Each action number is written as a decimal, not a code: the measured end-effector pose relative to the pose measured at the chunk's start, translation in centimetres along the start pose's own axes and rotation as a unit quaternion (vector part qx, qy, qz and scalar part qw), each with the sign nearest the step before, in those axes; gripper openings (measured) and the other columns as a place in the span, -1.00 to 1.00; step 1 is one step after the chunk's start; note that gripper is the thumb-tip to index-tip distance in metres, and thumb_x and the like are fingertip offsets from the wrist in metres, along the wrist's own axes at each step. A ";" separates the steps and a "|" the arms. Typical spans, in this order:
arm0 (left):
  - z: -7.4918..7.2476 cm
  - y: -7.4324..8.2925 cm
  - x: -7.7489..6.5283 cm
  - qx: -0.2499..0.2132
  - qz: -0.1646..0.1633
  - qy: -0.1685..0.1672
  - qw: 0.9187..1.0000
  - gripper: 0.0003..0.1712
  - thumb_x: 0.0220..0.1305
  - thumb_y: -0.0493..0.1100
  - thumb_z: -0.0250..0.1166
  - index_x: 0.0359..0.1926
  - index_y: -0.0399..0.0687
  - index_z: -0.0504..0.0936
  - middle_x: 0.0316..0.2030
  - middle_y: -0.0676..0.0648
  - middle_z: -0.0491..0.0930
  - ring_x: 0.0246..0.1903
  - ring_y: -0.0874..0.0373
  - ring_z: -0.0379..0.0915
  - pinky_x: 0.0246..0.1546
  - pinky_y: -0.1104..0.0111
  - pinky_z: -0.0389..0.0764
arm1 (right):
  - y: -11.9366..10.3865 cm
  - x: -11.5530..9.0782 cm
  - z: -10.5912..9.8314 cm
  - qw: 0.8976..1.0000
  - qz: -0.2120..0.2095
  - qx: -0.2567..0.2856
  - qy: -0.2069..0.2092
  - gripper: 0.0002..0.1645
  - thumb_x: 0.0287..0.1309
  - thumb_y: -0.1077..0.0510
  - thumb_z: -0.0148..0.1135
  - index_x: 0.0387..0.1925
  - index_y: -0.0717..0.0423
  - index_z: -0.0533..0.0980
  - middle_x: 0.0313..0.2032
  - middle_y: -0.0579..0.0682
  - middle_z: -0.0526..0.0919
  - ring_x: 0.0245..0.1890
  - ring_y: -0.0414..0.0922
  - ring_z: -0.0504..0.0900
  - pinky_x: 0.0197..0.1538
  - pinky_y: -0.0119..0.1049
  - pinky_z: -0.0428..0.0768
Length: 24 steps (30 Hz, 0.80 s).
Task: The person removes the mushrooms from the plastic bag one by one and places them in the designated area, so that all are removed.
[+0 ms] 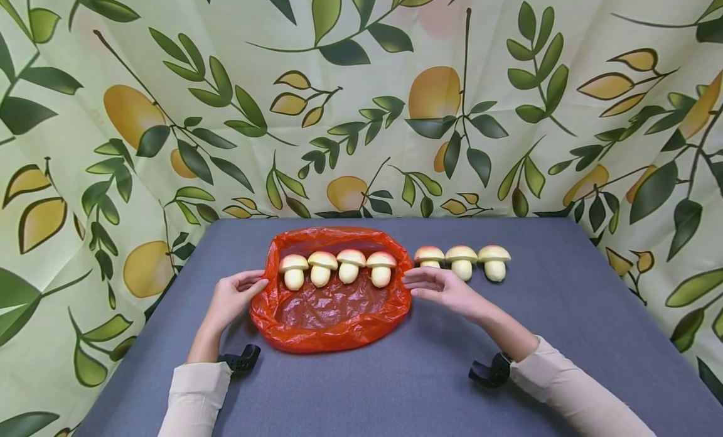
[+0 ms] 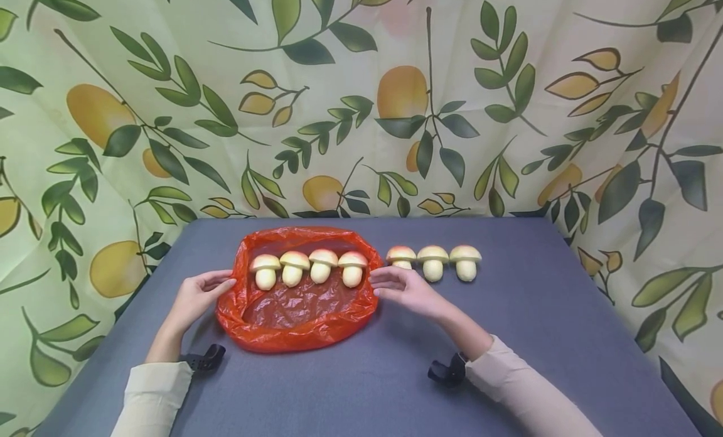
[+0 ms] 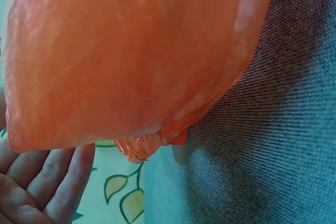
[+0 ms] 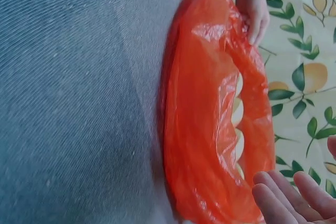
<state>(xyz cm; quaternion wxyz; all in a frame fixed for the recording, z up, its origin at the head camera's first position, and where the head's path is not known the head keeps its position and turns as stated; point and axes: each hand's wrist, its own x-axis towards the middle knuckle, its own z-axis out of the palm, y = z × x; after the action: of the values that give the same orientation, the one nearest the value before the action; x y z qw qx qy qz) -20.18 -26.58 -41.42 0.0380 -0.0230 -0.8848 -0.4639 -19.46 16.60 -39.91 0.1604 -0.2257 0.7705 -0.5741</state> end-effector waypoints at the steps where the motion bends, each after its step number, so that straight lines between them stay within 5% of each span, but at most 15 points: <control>1: 0.0 0.0 0.0 0.000 0.001 0.000 1.000 -0.55 0.28 -0.14 0.28 0.07 -0.40 0.57 -0.08 -0.38 0.67 -0.36 0.68 0.45 -0.26 0.69 0.52 | -0.1 0.1 0.2 1.000 0.000 0.001 -0.001 -0.41 0.29 0.16 0.17 0.24 0.42 0.32 0.18 0.43 0.49 0.22 0.29 0.48 0.07 -0.53 0.56; 9: 0.0 0.0 0.0 0.002 -0.003 -0.001 1.000 -0.56 0.29 -0.12 0.27 0.07 -0.36 0.58 -0.09 -0.37 0.67 -0.36 0.66 0.46 -0.27 0.68 0.52 | -0.4 1.2 1.6 1.000 -0.011 -0.022 0.000 -0.42 0.28 0.17 0.17 0.22 0.45 0.33 0.18 0.46 0.47 0.22 0.32 0.47 0.11 -0.36 0.61; 17: 0.0 0.1 0.0 0.003 0.001 0.000 1.000 -0.55 0.28 -0.12 0.28 0.07 -0.37 0.59 -0.09 -0.37 0.68 -0.36 0.67 0.46 -0.27 0.69 0.52 | -0.7 2.8 2.8 0.997 -0.014 -0.057 0.043 -0.42 0.25 0.24 0.18 0.21 0.49 0.32 0.20 0.46 0.45 0.24 0.33 0.45 0.23 0.01 0.52; 24: 0.0 0.2 -0.1 0.004 0.004 -0.001 1.000 -0.55 0.28 -0.13 0.28 0.07 -0.38 0.58 -0.08 -0.38 0.67 -0.35 0.69 0.44 -0.25 0.69 0.51 | -0.5 4.2 3.5 0.993 -0.023 -0.095 0.066 -0.43 0.24 0.28 0.17 0.22 0.50 0.32 0.22 0.43 0.44 0.26 0.30 0.43 0.29 0.09 0.43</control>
<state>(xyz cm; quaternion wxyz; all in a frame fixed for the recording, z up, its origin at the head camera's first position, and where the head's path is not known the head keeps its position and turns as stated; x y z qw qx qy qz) -20.08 -26.41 -41.26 0.0388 -0.0272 -0.8865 -0.4602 -21.20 11.37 -40.40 0.0739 -0.2191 0.8254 -0.5151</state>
